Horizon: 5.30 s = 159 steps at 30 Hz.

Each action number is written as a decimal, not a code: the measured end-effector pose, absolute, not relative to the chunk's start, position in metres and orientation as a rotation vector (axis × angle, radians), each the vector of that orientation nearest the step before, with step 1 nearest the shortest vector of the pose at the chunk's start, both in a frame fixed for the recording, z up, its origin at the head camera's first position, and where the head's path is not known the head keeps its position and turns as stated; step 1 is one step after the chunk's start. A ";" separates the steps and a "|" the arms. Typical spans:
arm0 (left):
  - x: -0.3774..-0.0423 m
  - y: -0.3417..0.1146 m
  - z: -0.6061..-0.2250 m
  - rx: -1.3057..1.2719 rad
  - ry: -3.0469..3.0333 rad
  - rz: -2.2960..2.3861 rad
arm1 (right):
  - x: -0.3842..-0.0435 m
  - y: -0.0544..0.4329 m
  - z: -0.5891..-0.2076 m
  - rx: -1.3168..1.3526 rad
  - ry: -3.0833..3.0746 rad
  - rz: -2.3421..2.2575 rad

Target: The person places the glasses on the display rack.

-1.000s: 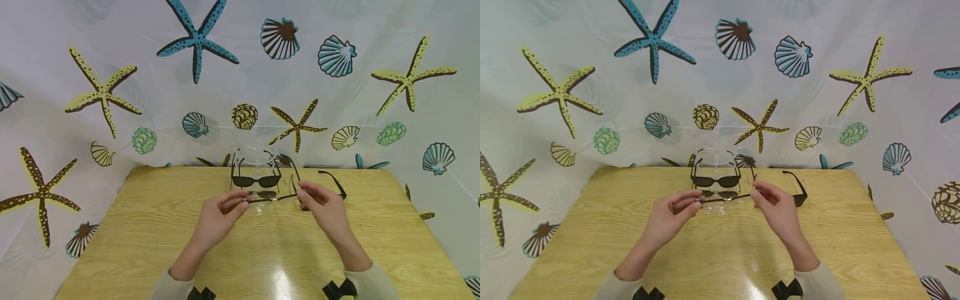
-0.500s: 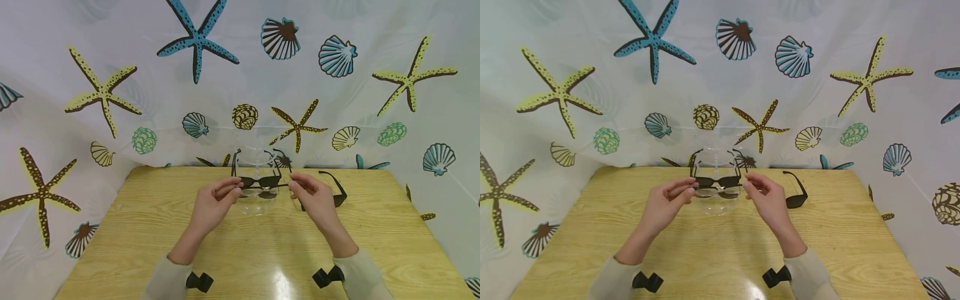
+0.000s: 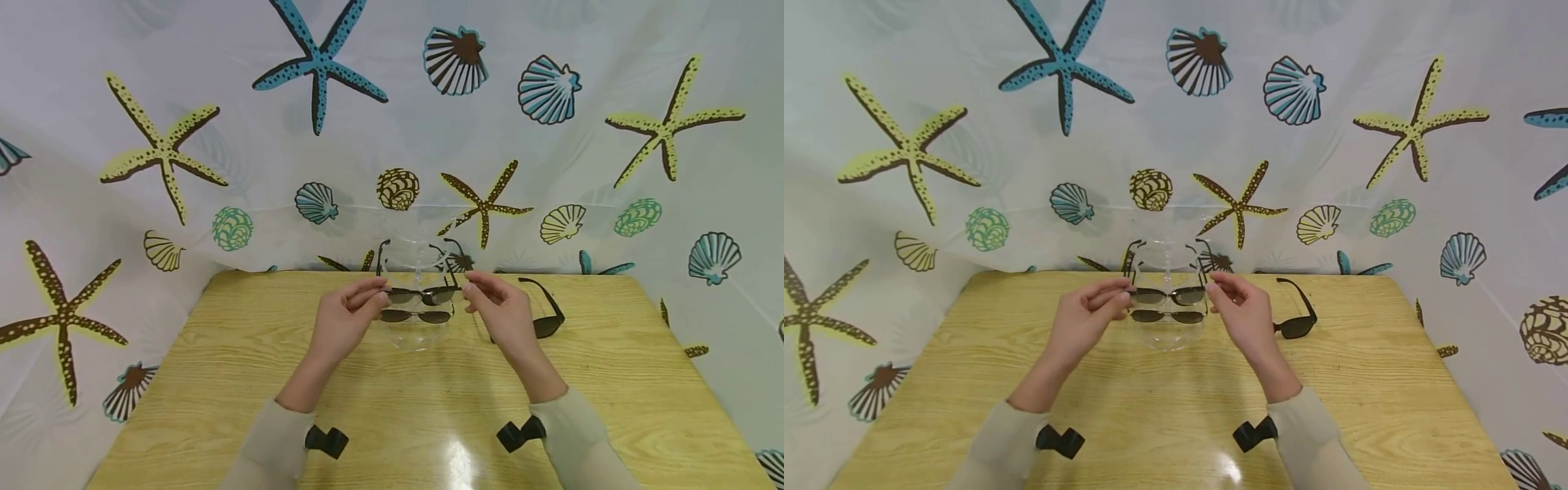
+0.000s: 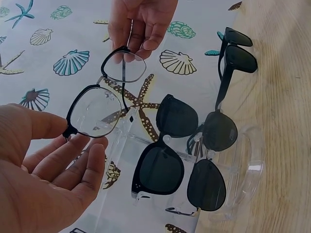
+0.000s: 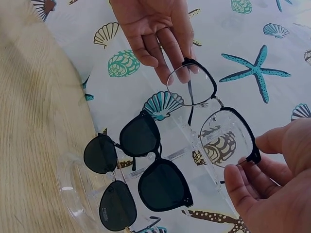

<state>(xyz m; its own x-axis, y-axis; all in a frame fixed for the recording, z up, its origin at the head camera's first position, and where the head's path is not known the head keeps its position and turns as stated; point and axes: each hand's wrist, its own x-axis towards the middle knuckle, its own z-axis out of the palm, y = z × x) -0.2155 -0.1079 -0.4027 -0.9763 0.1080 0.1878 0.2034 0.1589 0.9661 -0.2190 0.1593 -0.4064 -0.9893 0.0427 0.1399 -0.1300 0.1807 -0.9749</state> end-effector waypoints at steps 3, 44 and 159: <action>-0.220 -0.108 -0.402 -0.300 -2.328 -1.976 | -0.222 0.158 -0.406 0.085 -2.281 1.947; -0.257 -0.109 -0.397 -0.201 -2.369 -1.959 | -0.257 0.146 -0.407 0.062 -2.283 1.958; -0.209 -0.070 -0.435 -0.296 -2.371 -1.779 | -0.257 0.213 -0.433 -0.063 -2.424 1.689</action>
<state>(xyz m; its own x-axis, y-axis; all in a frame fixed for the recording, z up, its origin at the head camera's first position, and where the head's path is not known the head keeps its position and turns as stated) -0.2089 -0.0701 -0.4348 -0.9671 0.0604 0.2472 0.2542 0.2716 0.9282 -0.2568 0.2126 -0.4332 -0.9817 0.1406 0.1282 -0.0716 0.3512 -0.9336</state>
